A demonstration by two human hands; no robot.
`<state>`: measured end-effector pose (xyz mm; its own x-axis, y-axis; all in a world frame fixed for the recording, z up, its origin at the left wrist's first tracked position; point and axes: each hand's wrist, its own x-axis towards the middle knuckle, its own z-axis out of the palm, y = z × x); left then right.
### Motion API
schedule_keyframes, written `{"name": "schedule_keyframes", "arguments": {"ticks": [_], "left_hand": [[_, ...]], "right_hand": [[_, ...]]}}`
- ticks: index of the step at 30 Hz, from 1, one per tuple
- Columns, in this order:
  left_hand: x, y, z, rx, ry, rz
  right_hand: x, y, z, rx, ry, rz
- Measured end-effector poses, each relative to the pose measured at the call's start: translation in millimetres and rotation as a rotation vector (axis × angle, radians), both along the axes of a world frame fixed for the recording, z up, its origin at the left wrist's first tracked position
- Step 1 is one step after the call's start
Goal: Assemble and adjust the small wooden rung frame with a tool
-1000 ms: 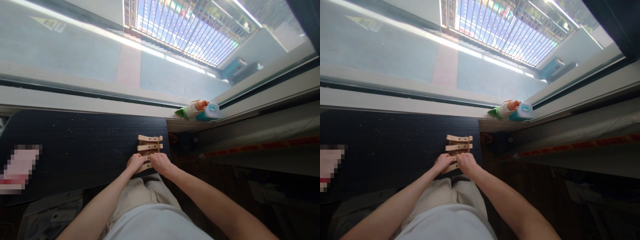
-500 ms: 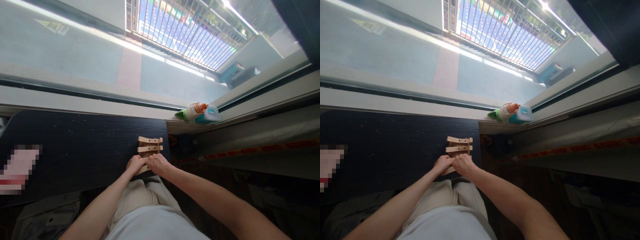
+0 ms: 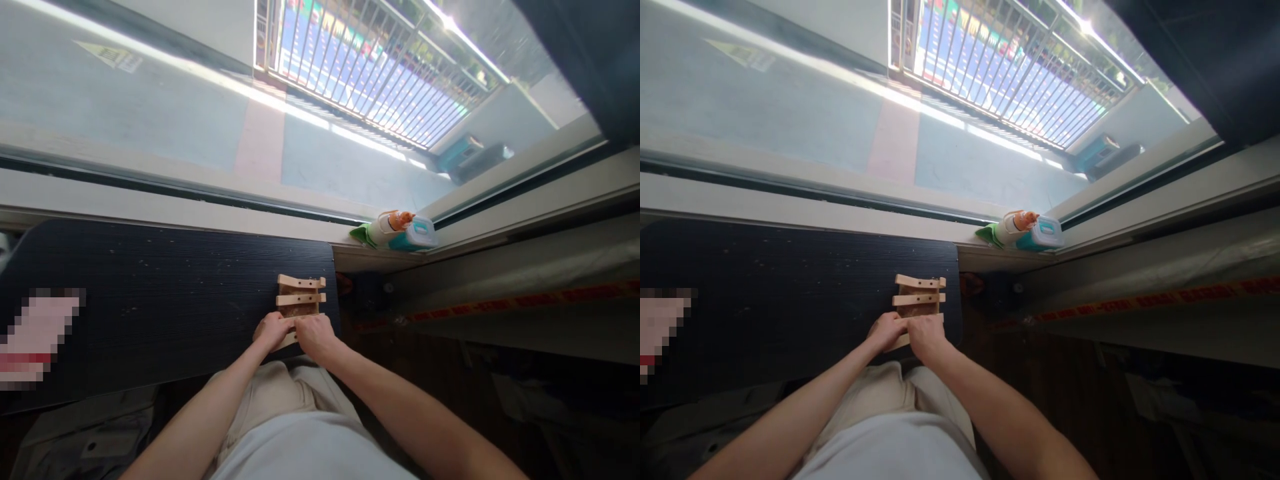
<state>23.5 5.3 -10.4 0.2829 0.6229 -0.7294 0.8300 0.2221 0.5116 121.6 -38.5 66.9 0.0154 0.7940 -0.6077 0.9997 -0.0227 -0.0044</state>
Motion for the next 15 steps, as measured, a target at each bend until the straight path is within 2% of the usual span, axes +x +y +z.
{"name": "schedule_keyframes", "arguments": {"ticks": [3,6,8,13,15], "left_hand": [[0,0,-1.9,-0.004,-0.005,-0.004],[1,-1,-8.3,-0.003,0.005,-0.004],[2,-1,-12.9,0.004,0.015,-0.007],[3,-1,-18.2,0.022,0.026,-0.02],[3,0,-17.5,0.02,0.022,-0.01]], "right_hand": [[2,5,0.2,-0.078,-0.028,0.225],[7,6,-2.4,-0.065,-0.002,0.285],[13,5,-5.1,-0.039,0.023,0.202],[24,4,-14.9,-0.047,-0.002,-0.32],[22,6,-15.4,-0.071,0.004,-0.374]]}}
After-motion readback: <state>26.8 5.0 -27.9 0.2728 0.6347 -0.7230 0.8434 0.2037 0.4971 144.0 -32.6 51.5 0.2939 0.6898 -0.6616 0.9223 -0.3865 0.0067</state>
